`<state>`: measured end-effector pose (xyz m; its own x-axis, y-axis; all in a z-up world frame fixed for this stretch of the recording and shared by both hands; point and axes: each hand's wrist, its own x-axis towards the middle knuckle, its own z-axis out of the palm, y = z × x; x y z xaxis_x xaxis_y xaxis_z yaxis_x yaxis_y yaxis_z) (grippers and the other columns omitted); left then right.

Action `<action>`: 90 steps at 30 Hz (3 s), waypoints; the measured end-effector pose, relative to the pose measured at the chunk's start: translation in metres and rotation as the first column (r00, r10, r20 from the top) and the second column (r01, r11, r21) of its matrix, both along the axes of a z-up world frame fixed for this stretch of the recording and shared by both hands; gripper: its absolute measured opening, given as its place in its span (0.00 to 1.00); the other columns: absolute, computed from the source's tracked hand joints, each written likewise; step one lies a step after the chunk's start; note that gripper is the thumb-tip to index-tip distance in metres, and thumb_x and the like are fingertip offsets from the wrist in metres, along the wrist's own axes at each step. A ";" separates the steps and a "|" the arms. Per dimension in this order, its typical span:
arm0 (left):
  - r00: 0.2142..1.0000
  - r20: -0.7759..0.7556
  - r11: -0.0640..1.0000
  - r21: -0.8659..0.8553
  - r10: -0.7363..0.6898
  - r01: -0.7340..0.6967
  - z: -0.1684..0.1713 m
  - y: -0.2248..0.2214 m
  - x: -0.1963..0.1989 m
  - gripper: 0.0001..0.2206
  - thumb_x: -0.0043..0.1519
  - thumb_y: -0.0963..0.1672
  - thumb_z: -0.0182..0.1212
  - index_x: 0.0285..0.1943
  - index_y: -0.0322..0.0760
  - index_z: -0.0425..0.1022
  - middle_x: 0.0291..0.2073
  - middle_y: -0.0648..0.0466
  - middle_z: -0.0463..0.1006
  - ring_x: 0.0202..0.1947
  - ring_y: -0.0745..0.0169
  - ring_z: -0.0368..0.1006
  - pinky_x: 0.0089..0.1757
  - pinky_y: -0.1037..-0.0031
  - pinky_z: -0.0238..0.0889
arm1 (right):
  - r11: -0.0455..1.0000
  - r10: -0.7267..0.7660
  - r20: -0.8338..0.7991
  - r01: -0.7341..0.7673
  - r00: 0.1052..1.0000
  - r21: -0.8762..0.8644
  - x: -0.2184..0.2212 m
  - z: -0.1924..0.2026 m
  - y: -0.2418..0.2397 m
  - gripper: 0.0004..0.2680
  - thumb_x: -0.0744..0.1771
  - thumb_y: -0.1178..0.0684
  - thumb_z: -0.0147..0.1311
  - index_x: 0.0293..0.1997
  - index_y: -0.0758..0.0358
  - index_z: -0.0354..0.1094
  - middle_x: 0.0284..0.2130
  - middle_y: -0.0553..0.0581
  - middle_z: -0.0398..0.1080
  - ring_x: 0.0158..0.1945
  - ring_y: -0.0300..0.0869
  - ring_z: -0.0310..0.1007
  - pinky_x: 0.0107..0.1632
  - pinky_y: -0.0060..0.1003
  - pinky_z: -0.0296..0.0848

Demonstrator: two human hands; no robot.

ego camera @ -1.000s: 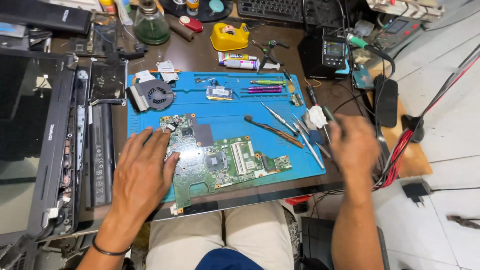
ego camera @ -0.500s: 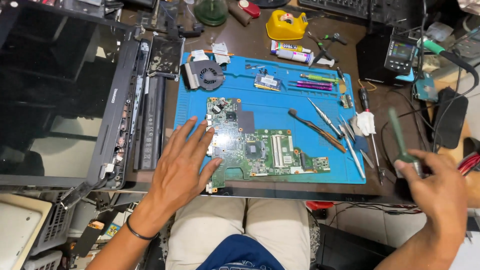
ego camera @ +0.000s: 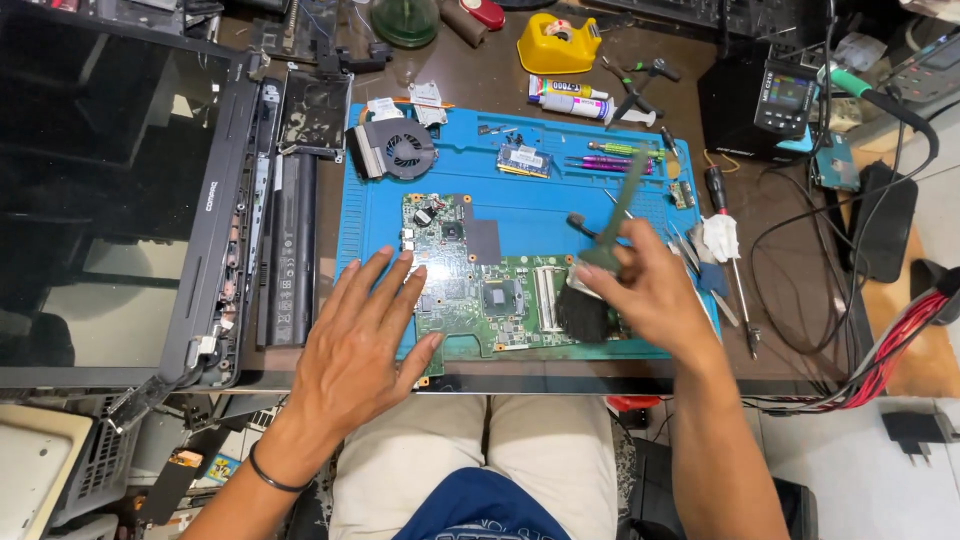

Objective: Cleaning old thermal paste from a laptop motherboard and applying a fresh layer.

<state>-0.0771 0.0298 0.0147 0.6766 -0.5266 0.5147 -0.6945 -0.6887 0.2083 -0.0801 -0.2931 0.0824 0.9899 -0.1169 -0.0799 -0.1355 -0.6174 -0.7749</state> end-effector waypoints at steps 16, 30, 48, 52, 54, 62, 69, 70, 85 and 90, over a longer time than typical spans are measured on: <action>0.998 -0.064 0.999 -0.031 0.028 -0.030 0.001 0.000 -0.003 0.35 0.66 0.49 0.56 0.79 0.27 0.48 0.69 0.39 0.69 0.74 0.40 0.56 0.69 0.51 0.52 | 0.870 0.490 0.503 -0.357 0.712 -0.341 0.026 -0.030 0.102 0.10 0.69 0.55 0.59 0.57 0.53 0.67 0.54 0.48 0.77 0.26 0.37 0.75 0.37 0.35 0.73; 0.990 -0.140 0.994 -0.104 0.031 -0.045 0.005 0.001 -0.003 0.35 0.62 0.41 0.49 0.80 0.24 0.45 0.62 0.34 0.73 0.72 0.38 0.58 0.69 0.51 0.46 | 0.850 0.524 0.587 -0.423 0.617 -0.315 0.057 -0.003 0.101 0.14 0.64 0.66 0.63 0.54 0.56 0.74 0.39 0.54 0.79 0.43 0.47 0.80 0.50 0.40 0.78; 0.976 -0.214 0.991 -0.134 -0.051 0.022 0.007 0.006 -0.003 0.33 0.64 0.33 0.37 0.82 0.31 0.41 0.63 0.37 0.72 0.74 0.40 0.54 0.70 0.53 0.45 | 0.647 0.584 0.463 -0.727 0.667 0.230 -0.002 0.011 0.098 0.09 0.62 0.66 0.63 0.44 0.66 0.78 0.39 0.67 0.81 0.47 0.59 0.83 0.52 0.53 0.80; 0.985 -0.173 0.994 -0.112 -0.030 0.011 0.006 0.005 -0.003 0.32 0.65 0.35 0.43 0.82 0.31 0.45 0.59 0.38 0.75 0.72 0.39 0.58 0.68 0.51 0.49 | 0.667 0.665 0.370 -0.739 0.649 0.098 -0.007 0.022 0.077 0.09 0.63 0.65 0.60 0.46 0.63 0.78 0.36 0.69 0.82 0.36 0.59 0.85 0.42 0.53 0.84; 0.992 -0.126 0.995 -0.095 -0.013 0.001 -0.001 0.005 -0.003 0.34 0.63 0.33 0.47 0.82 0.33 0.43 0.65 0.40 0.71 0.73 0.39 0.58 0.68 0.50 0.52 | 0.691 0.720 0.163 -0.719 0.674 -0.080 -0.019 0.035 0.043 0.10 0.65 0.53 0.57 0.48 0.57 0.77 0.36 0.56 0.83 0.26 0.50 0.77 0.35 0.45 0.75; 1.000 -0.004 0.999 -0.032 0.025 -0.025 0.000 0.002 -0.003 0.28 0.72 0.45 0.53 0.80 0.31 0.49 0.71 0.44 0.68 0.72 0.42 0.62 0.68 0.53 0.57 | 0.680 0.658 0.483 -0.732 0.578 -0.049 -0.017 0.020 0.044 0.11 0.70 0.50 0.49 0.49 0.67 0.72 0.48 0.63 0.78 0.56 0.54 0.82 0.61 0.44 0.81; 1.000 -0.014 0.999 -0.033 0.024 -0.025 -0.003 0.002 -0.003 0.31 0.70 0.46 0.58 0.80 0.31 0.49 0.70 0.45 0.69 0.71 0.43 0.62 0.67 0.54 0.58 | 0.734 0.663 0.145 -0.600 0.734 -0.317 -0.036 0.056 0.029 0.10 0.66 0.50 0.57 0.52 0.55 0.75 0.43 0.47 0.82 0.40 0.41 0.82 0.42 0.35 0.76; 1.000 -0.018 0.999 -0.036 0.019 -0.020 -0.003 0.001 -0.002 0.31 0.70 0.46 0.58 0.79 0.31 0.50 0.71 0.45 0.68 0.71 0.43 0.63 0.67 0.54 0.57 | 0.765 0.643 0.277 -0.585 0.714 -0.270 -0.039 0.061 0.036 0.10 0.66 0.56 0.57 0.53 0.60 0.75 0.49 0.50 0.80 0.52 0.43 0.83 0.51 0.35 0.81; 0.998 -0.062 0.995 -0.100 0.011 -0.018 -0.003 -0.003 -0.001 0.27 0.69 0.45 0.55 0.77 0.32 0.59 0.56 0.41 0.78 0.65 0.42 0.68 0.65 0.53 0.56 | 0.873 0.487 0.079 -0.482 0.870 -0.072 -0.006 0.013 0.023 0.11 0.63 0.50 0.62 0.47 0.61 0.75 0.16 0.61 0.73 0.16 0.48 0.73 0.22 0.41 0.74; 0.997 -0.082 0.994 -0.104 0.003 -0.011 -0.001 -0.002 -0.002 0.27 0.68 0.45 0.56 0.76 0.31 0.61 0.57 0.40 0.78 0.64 0.44 0.70 0.66 0.53 0.55 | 0.941 0.190 0.401 -0.050 0.896 -0.334 0.004 -0.007 0.038 0.09 0.66 0.53 0.63 0.49 0.60 0.70 0.26 0.60 0.75 0.28 0.51 0.79 0.29 0.40 0.76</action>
